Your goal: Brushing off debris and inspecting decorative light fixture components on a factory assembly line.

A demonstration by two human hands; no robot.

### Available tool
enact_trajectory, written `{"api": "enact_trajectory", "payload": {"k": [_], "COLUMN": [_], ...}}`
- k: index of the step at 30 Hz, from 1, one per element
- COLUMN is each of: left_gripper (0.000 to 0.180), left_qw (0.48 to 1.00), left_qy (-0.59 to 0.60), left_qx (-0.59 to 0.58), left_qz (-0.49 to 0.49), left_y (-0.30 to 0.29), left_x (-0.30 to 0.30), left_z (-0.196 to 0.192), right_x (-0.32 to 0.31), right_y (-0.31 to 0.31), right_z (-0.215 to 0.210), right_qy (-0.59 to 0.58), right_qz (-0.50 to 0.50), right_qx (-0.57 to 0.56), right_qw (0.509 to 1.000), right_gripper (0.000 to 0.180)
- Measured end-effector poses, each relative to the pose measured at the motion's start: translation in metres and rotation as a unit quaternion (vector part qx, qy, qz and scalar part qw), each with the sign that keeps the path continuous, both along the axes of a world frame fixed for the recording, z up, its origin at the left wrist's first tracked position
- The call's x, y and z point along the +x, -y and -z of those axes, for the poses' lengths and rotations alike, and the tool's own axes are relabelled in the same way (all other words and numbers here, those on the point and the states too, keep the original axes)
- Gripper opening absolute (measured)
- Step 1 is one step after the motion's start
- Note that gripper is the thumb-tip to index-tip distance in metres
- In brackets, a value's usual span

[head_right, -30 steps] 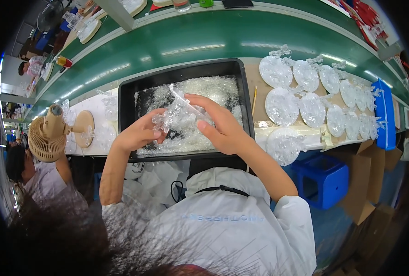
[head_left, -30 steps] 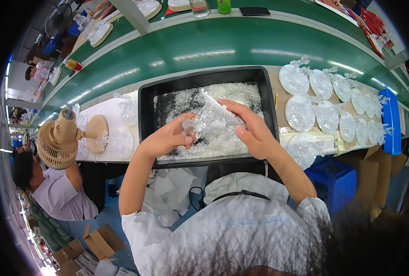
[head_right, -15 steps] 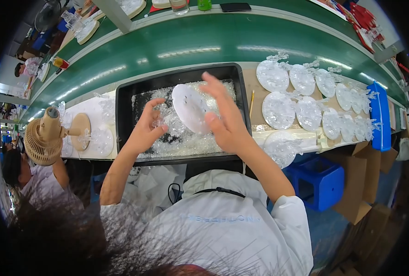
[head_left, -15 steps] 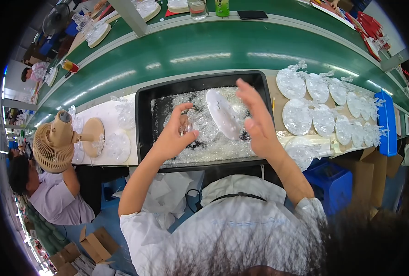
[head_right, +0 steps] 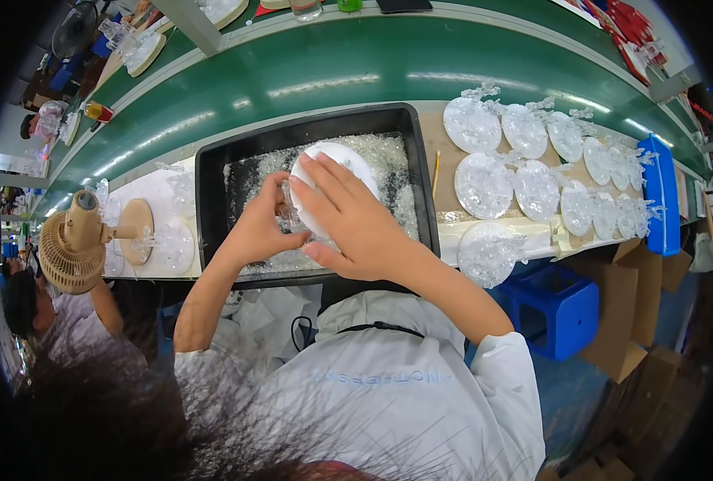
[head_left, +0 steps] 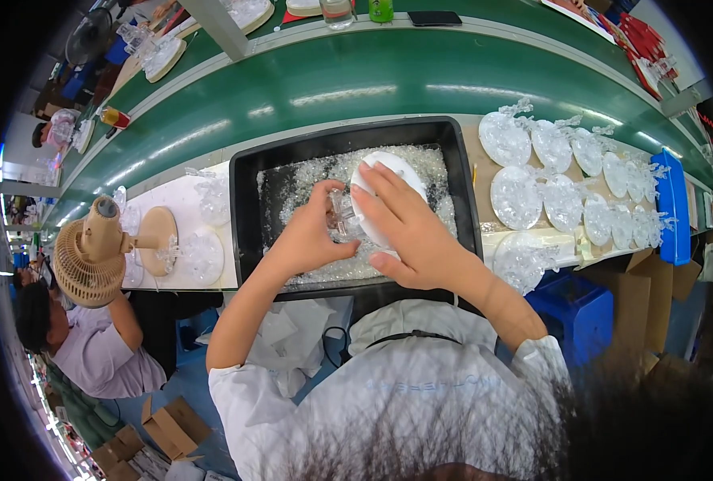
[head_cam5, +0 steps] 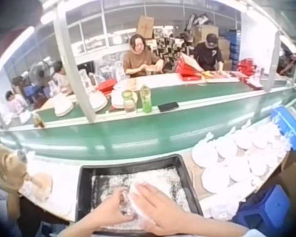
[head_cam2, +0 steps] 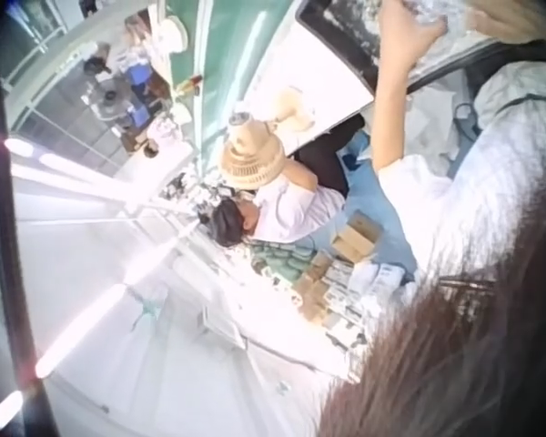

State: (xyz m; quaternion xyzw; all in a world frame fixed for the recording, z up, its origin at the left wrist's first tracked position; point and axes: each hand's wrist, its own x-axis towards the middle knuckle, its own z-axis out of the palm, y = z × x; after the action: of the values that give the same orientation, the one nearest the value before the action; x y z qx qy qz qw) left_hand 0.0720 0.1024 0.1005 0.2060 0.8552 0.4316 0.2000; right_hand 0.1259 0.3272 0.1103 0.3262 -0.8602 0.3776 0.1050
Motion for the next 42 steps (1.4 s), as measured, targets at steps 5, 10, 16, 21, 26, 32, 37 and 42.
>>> {"api": "enact_trajectory", "payload": {"k": [5,10,16,21,26,32,37,42], "left_gripper": [0.08,0.077,0.081,0.084,0.094,0.095,0.095,0.087], "left_qw": [0.997,0.995,0.997,0.997,0.991,0.97,0.975,0.961], "left_qy": [0.051,0.075,0.011,-0.048,-0.013,0.151,0.127,0.169], "left_qx": [0.052,0.054,0.045,0.046,0.109,0.191,0.183,0.213], "left_qz": [0.002,0.026,0.066,0.04,0.076,0.007,0.004,-0.041], "left_y": [0.004,0.006,0.001,-0.003,0.0,0.007,0.008,0.009], "left_x": [-0.002,-0.005,-0.012,-0.017,-0.024,-0.018,-0.027,-0.02], "left_z": [0.022,0.025,0.005,0.01,0.014,0.013,0.013,0.019], "right_x": [0.001,-0.004,-0.01,-0.016,-0.007,-0.015,-0.008,-0.009], "right_y": [-0.009,-0.008,-0.001,0.014,-0.012,-0.029,-0.035,-0.021], "right_z": [-0.019,-0.011,-0.021,-0.009,-0.028,-0.016,-0.014,-0.013], "right_qy": [-0.157,-0.1,-0.076,-0.07,-0.123,-0.201,-0.197,-0.13], "right_qz": [0.139,0.08,0.006,-0.032,0.003,0.048,0.091,-0.023], "right_qx": [-0.046,-0.019,0.11,0.084,0.007,-0.104,-0.088,0.054], "right_qw": [0.977,0.992,0.991,0.994,0.992,0.973,0.972,0.99], "right_gripper": [0.074,0.074,0.075,0.072,0.071,0.076,0.067,0.072]}}
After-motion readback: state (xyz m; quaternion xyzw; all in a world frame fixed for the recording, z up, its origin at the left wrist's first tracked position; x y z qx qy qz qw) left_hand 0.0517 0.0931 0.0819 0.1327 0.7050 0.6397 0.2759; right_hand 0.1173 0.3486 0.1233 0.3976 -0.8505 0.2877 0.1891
